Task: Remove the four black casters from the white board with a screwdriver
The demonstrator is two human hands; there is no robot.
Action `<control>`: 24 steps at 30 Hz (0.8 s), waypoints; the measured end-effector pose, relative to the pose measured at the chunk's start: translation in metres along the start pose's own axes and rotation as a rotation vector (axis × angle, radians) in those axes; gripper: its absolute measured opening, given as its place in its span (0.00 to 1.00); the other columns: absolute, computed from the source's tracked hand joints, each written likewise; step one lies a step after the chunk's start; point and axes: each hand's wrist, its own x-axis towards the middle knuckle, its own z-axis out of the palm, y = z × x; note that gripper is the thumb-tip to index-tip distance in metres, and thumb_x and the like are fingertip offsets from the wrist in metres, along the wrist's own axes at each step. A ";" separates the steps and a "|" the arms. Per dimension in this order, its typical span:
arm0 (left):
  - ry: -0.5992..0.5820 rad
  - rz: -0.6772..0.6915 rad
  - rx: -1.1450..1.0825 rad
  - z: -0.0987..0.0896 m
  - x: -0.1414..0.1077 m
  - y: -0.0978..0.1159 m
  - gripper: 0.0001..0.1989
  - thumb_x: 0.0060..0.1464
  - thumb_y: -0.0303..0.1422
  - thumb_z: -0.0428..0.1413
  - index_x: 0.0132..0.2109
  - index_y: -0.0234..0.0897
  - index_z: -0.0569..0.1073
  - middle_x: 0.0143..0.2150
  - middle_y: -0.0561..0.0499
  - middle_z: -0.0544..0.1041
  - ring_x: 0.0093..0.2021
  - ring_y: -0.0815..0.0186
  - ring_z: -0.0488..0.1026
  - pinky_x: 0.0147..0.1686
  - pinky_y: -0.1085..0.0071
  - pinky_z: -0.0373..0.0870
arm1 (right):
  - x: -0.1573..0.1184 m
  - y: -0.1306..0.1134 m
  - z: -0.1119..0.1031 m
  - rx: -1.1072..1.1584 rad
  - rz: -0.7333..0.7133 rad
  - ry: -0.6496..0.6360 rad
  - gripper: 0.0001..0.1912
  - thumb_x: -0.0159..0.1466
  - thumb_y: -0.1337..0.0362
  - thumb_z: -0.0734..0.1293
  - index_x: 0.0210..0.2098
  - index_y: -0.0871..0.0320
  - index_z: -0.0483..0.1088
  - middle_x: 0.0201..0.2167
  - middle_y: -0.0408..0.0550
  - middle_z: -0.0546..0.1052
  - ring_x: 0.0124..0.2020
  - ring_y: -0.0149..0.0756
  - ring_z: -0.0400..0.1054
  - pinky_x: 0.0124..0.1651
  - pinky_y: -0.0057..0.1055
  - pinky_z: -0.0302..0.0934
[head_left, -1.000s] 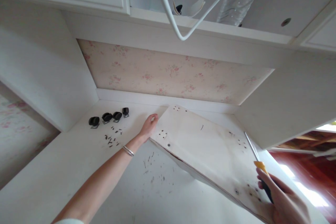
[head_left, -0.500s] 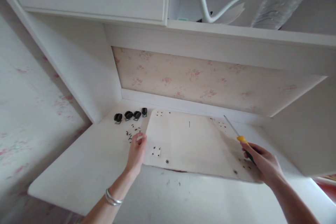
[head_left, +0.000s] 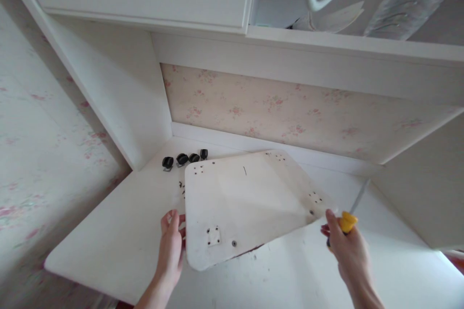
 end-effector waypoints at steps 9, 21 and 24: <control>-0.239 -0.029 -0.040 0.028 0.054 0.041 0.17 0.60 0.47 0.52 0.46 0.39 0.71 0.39 0.48 0.79 0.32 0.65 0.76 0.30 0.71 0.70 | -0.064 -0.003 0.056 0.634 0.197 -0.104 0.22 0.53 0.46 0.75 0.34 0.56 0.67 0.35 0.39 0.73 0.40 0.30 0.71 0.49 0.28 0.69; -0.236 0.056 -0.153 -0.035 -0.027 0.037 0.27 0.43 0.43 0.68 0.49 0.39 0.75 0.44 0.50 0.81 0.32 0.64 0.78 0.26 0.71 0.77 | -0.037 -0.031 0.082 0.590 0.226 -0.289 0.23 0.50 0.46 0.75 0.35 0.53 0.66 0.35 0.41 0.74 0.35 0.33 0.70 0.31 0.29 0.71; -0.166 0.043 -0.172 -0.050 -0.038 0.030 0.29 0.40 0.42 0.70 0.50 0.42 0.74 0.43 0.52 0.81 0.32 0.64 0.79 0.25 0.72 0.77 | -0.030 -0.044 0.096 0.596 0.196 -0.367 0.23 0.50 0.47 0.75 0.36 0.54 0.67 0.32 0.42 0.74 0.31 0.31 0.69 0.29 0.27 0.68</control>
